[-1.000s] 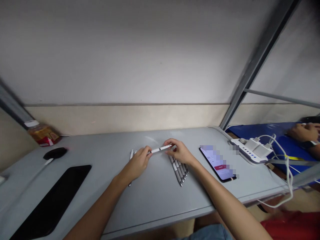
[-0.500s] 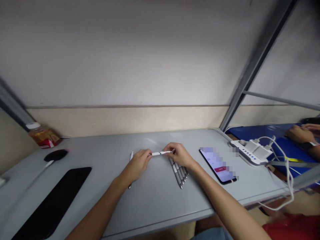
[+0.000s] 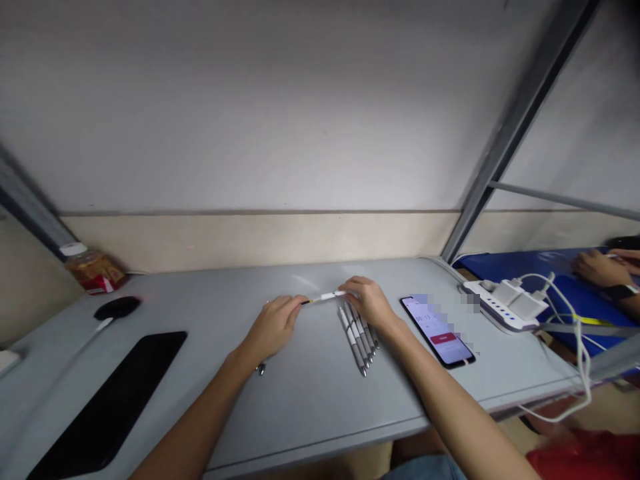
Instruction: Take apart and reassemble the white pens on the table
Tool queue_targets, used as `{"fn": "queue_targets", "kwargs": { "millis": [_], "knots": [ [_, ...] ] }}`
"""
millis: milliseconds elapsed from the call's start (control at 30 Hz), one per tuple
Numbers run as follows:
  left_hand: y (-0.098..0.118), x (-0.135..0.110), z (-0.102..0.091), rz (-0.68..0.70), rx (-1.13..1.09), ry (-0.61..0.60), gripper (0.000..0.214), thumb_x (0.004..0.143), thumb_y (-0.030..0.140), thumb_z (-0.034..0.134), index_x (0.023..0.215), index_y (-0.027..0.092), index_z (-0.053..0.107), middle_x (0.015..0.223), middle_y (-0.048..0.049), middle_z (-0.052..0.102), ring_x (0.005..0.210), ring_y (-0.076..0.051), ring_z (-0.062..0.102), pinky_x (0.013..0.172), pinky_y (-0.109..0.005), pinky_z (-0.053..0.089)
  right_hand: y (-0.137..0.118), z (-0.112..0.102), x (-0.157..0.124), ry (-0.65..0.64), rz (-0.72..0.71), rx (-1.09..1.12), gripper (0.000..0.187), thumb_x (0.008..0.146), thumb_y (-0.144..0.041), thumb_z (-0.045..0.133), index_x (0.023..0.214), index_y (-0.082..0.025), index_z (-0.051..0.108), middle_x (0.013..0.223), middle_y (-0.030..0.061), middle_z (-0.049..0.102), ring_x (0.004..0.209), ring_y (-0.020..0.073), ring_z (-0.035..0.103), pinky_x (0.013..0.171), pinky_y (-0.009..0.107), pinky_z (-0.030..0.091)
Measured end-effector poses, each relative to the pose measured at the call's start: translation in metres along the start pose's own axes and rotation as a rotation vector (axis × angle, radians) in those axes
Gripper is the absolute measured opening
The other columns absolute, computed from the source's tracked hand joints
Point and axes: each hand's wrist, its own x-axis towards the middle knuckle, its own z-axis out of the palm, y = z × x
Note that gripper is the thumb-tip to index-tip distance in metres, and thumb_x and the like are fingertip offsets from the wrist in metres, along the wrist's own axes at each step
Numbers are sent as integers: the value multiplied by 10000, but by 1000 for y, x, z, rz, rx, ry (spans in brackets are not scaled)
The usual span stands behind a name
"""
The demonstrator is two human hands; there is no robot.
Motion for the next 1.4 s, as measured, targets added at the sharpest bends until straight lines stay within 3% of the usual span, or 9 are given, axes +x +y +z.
{"fn": "queue_targets", "kwargs": {
  "millis": [233,467,600,767,900,1033,1200,1300,1400],
  "knots": [
    [-2,0,1,-10,24,10,300,963,305,295,1064,239,570,981,-44,653,924,-200,588,846,-353,431,10,3,1,29,-71,-7,240,867,-135,557,1042,-212,702,1003,73,681,909,194,600,829,312,436],
    [3,-3,9,-25,25,-7,281,964,351,304,952,205,544,915,-43,604,879,-199,559,814,-347,424,-15,16,1,21,-167,178,223,871,-165,578,1054,-202,701,991,76,689,894,185,587,825,313,433],
    [3,-3,6,15,59,-32,285,967,331,296,924,201,545,893,-39,580,862,-196,528,800,-349,412,-23,15,0,15,-61,341,184,856,-266,620,997,-200,717,933,66,703,827,179,581,760,297,434],
    [6,-2,1,69,100,-29,254,967,302,309,924,200,538,925,-39,580,905,-198,510,799,-341,392,-22,12,0,-159,196,593,357,923,-433,463,1038,-162,666,576,-10,565,503,108,445,501,222,343],
    [6,-1,1,74,94,-22,247,965,288,312,928,198,539,901,-38,578,888,-196,505,795,-341,393,-19,7,0,-216,164,685,346,810,-425,640,1040,-169,611,623,-37,533,540,94,458,524,203,353],
    [5,-2,3,74,52,-24,235,964,292,316,953,205,534,923,-41,574,892,-195,512,815,-349,404,-17,6,-1,-316,248,629,432,912,-503,429,788,-132,612,532,-22,512,453,82,394,470,210,309],
    [6,-3,3,14,-22,-12,187,954,303,344,987,205,499,956,-44,548,896,-189,524,825,-346,422,-18,2,-1,-243,188,656,361,796,-449,642,1007,-160,589,617,-44,532,515,83,430,497,197,327],
    [7,-4,2,3,-40,-29,185,951,306,347,973,212,504,943,-38,544,891,-189,524,823,-345,425,-18,-1,0,-295,235,611,398,889,-503,476,803,-136,607,528,-32,504,461,82,401,473,207,314],
    [8,-4,2,-1,-59,-31,175,952,305,348,973,219,498,952,-34,539,900,-186,521,830,-344,425,-18,-2,0,-283,228,607,377,852,-505,547,895,-138,619,544,-39,514,468,83,414,468,201,317]
  ]
}}
